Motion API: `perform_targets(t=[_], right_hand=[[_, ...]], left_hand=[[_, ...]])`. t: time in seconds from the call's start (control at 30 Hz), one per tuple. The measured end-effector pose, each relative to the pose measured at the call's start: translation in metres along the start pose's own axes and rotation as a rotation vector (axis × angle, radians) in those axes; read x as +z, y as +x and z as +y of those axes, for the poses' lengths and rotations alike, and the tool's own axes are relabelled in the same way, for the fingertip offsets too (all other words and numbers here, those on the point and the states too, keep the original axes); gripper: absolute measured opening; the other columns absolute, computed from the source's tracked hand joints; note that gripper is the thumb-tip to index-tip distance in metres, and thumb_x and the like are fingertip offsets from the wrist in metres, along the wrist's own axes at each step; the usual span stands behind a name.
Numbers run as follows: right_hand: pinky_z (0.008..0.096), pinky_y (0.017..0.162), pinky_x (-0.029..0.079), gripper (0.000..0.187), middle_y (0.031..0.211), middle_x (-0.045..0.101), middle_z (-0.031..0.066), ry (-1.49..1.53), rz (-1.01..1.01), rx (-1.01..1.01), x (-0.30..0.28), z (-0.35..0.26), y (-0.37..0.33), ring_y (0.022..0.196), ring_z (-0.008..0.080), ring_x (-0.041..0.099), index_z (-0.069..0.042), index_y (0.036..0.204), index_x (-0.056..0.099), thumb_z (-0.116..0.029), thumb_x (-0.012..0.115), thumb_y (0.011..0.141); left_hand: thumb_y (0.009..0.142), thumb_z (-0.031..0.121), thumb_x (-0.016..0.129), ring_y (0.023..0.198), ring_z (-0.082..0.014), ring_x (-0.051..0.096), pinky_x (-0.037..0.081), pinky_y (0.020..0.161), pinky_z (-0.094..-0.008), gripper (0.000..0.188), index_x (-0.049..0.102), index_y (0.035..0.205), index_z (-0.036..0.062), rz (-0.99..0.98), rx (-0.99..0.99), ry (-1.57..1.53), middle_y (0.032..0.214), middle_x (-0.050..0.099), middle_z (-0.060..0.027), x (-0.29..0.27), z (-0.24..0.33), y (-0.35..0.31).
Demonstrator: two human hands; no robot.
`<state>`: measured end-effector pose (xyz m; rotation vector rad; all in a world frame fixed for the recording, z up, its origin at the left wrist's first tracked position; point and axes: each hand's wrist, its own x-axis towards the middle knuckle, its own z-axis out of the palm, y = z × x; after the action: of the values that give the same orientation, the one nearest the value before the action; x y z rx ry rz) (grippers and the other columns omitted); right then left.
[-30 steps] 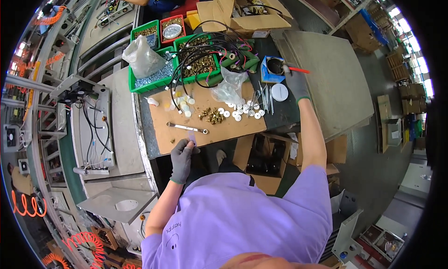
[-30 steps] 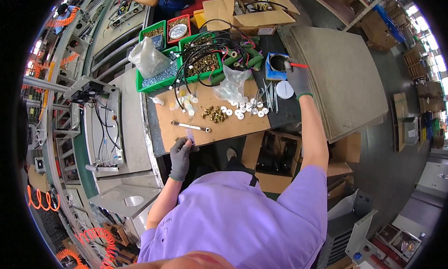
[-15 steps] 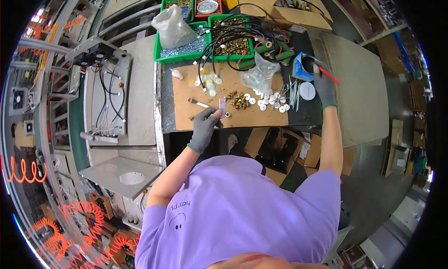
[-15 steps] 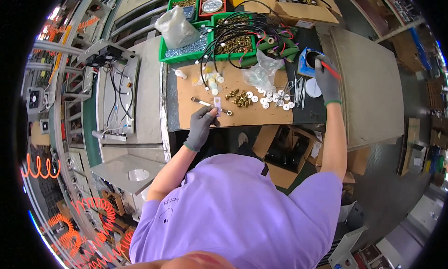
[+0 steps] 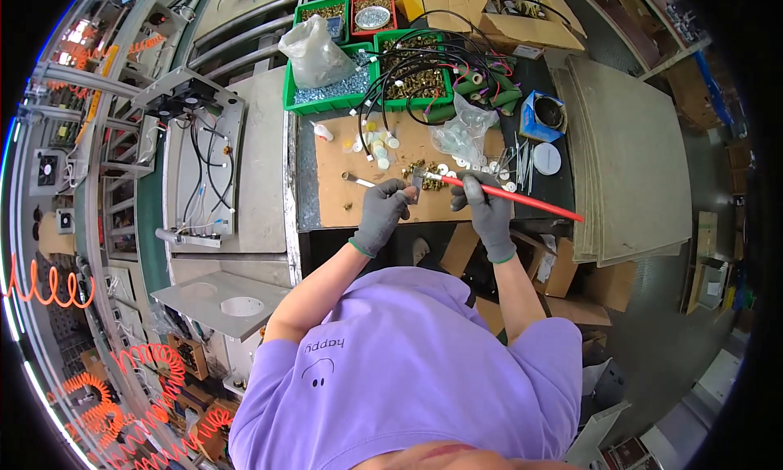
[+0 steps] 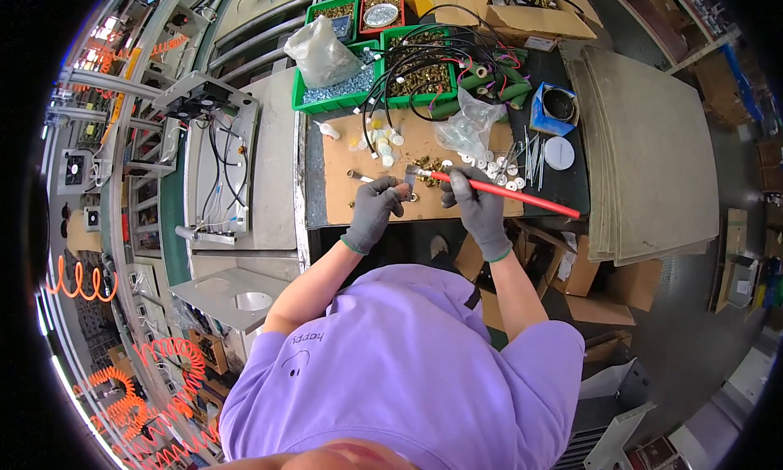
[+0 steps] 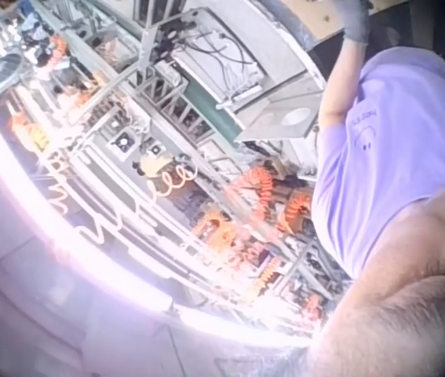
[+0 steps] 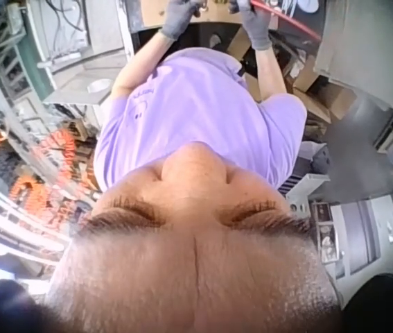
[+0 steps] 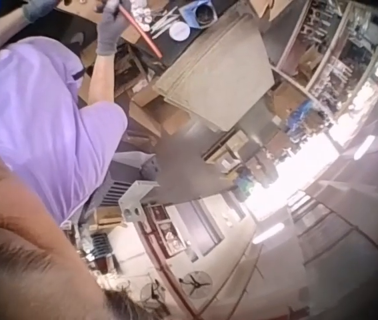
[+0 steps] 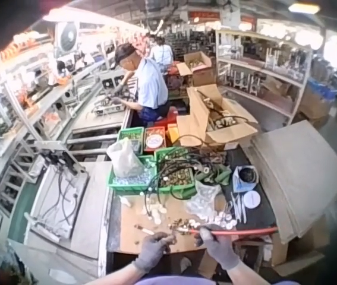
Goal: Installing electronic components, fans, and wiring onto a metal chassis.
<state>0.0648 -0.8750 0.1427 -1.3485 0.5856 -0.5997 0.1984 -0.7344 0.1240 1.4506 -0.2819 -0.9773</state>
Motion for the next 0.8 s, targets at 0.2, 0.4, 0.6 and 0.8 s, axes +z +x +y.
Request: perform_targets(t=[0.2, 0.4, 0.6, 0.8], right_hand=[[0.0245, 0.055, 0.05, 0.023, 0.074, 0.062, 0.0096, -0.052, -0.055, 0.054, -0.005, -0.005, 0.001, 0.058, 0.0121, 0.059, 0.003, 0.101, 0.059, -0.017, 0.053, 0.091], [0.0234, 0.055, 0.051, 0.022, 0.075, 0.061, 0.0076, -0.002, -0.088, 0.047, -0.001, 0.004, 0.006, 0.06, 0.0094, 0.058, 0.002, 0.1, 0.059, -0.018, 0.055, 0.091], [0.0236, 0.053, 0.05, 0.022, 0.073, 0.062, 0.0085, 0.019, -0.052, 0.029, 0.008, -0.011, 0.008, 0.058, 0.0105, 0.059, 0.002, 0.098, 0.059, -0.017, 0.056, 0.09], [0.0234, 0.052, 0.05, 0.021, 0.072, 0.061, 0.0082, -0.07, -0.039, -0.005, 0.004, -0.001, 0.009, 0.056, 0.0097, 0.058, 0.002, 0.098, 0.06, -0.017, 0.056, 0.09]], left_hand=[[0.083, 0.015, 0.061, 0.049, -0.0069, 0.048, 0.038, 0.046, -0.0209, 0.017, 0.062, 0.076, 0.0001, 0.049, -0.001, -0.012, 0.065, 0.056, -0.0021, -0.004, -0.002, -0.004], [0.083, 0.014, 0.06, 0.048, -0.007, 0.047, 0.037, 0.044, -0.0209, 0.015, 0.062, 0.077, 0.0003, 0.041, -0.011, 0.004, 0.065, 0.057, -0.0022, -0.007, 0.002, -0.004], [0.083, 0.013, 0.06, 0.046, -0.0063, 0.046, 0.035, 0.043, -0.0204, 0.015, 0.062, 0.076, -0.0002, 0.038, -0.028, 0.004, 0.065, 0.057, -0.0023, -0.01, 0.002, -0.007], [0.082, 0.012, 0.06, 0.046, -0.0055, 0.045, 0.035, 0.043, -0.0201, 0.015, 0.062, 0.076, -0.0004, 0.052, -0.046, 0.013, 0.063, 0.055, -0.0016, -0.012, 0.001, -0.009]])
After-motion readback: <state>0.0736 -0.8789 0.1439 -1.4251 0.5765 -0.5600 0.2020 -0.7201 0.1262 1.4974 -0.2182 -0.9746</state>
